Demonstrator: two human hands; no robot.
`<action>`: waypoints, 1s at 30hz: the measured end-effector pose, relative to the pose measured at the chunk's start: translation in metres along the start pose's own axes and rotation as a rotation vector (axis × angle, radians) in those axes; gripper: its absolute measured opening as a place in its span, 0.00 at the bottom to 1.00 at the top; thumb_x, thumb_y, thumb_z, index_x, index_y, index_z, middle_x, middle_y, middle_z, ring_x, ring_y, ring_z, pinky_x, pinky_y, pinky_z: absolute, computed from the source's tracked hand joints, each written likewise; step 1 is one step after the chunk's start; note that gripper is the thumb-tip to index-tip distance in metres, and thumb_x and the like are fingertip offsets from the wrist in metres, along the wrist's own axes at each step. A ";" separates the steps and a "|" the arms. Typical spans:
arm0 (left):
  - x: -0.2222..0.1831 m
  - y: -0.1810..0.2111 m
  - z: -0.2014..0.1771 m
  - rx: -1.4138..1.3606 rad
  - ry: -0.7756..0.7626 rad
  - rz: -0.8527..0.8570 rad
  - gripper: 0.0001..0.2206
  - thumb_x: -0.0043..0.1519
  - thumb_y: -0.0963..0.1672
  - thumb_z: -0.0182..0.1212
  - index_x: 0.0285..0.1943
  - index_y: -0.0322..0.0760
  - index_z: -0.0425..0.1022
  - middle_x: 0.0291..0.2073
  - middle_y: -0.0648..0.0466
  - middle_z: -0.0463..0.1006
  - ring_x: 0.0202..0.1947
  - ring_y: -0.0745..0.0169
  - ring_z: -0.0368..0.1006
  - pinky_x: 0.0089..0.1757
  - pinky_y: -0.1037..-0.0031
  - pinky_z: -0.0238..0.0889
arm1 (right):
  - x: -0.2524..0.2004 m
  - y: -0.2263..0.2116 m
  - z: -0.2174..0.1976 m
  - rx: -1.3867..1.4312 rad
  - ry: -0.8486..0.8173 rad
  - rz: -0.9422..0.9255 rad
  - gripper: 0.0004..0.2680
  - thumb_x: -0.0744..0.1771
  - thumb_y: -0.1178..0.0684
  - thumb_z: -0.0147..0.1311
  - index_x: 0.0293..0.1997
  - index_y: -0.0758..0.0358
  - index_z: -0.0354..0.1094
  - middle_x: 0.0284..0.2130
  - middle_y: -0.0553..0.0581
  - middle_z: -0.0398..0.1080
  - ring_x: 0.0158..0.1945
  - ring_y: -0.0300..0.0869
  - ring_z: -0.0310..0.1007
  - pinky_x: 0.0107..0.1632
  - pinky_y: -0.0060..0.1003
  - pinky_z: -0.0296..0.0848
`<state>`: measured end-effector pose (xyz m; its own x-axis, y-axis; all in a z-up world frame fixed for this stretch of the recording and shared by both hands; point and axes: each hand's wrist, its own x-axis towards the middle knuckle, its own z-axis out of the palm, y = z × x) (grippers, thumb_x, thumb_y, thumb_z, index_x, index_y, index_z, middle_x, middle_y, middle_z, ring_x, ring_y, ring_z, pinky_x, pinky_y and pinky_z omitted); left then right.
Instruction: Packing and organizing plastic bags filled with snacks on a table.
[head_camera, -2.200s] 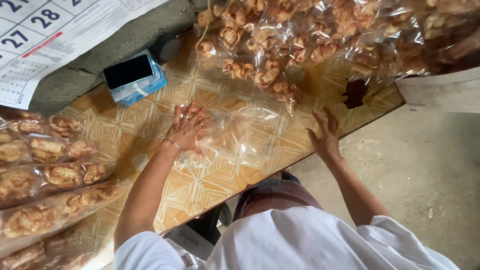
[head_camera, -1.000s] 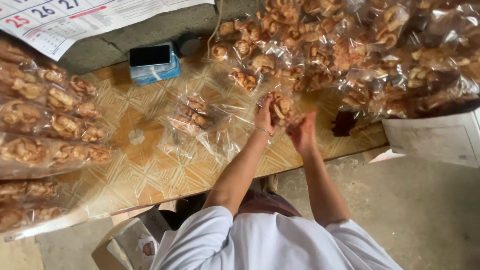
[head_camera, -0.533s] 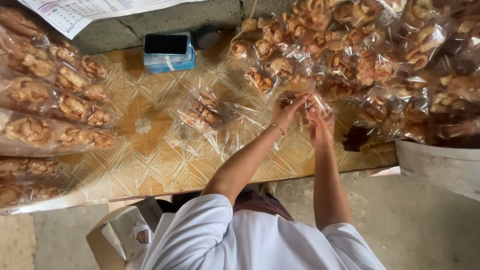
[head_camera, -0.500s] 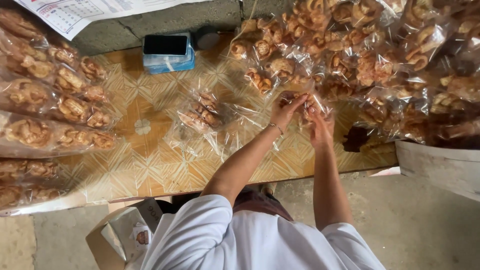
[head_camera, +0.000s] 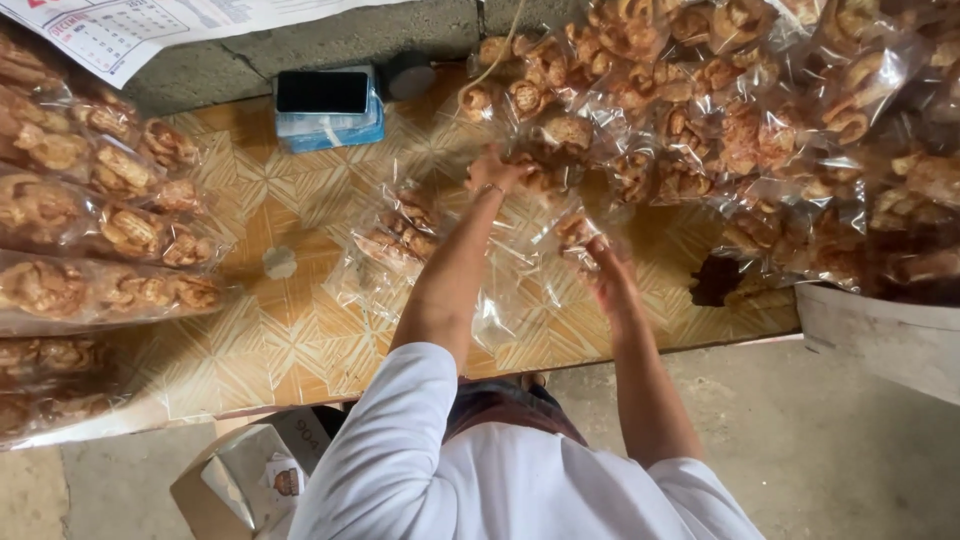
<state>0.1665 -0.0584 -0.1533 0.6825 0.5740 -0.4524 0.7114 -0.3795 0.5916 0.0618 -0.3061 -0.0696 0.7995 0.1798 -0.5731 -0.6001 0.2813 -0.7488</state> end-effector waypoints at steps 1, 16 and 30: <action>-0.003 -0.002 -0.002 -0.026 -0.065 0.025 0.39 0.42 0.58 0.73 0.60 0.43 0.63 0.53 0.49 0.75 0.59 0.45 0.68 0.55 0.57 0.59 | -0.007 -0.011 0.010 0.059 -0.004 -0.057 0.19 0.61 0.42 0.65 0.55 0.56 0.70 0.49 0.52 0.70 0.45 0.42 0.73 0.49 0.46 0.75; -0.118 0.050 -0.045 -0.361 -0.133 0.582 0.16 0.61 0.52 0.59 0.49 0.39 0.74 0.45 0.46 0.80 0.51 0.47 0.74 0.50 0.61 0.69 | 0.045 -0.006 -0.057 0.178 -0.169 -0.170 0.19 0.66 0.53 0.55 0.64 0.55 0.58 0.48 0.57 0.70 0.48 0.44 0.75 0.41 0.42 0.81; -0.264 0.025 -0.105 -0.494 -0.290 0.472 0.42 0.56 0.66 0.31 0.74 0.45 0.54 0.16 0.65 0.55 0.15 0.75 0.51 0.22 0.86 0.52 | -0.029 -0.021 -0.022 0.316 -0.774 -0.057 0.12 0.67 0.55 0.60 0.56 0.60 0.68 0.44 0.56 0.74 0.42 0.42 0.78 0.40 0.33 0.83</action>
<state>-0.0133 -0.1437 0.0509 0.9625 0.1901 -0.1937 0.2200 -0.1289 0.9669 0.0503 -0.3376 -0.0447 0.6900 0.7213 -0.0601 -0.6145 0.5400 -0.5751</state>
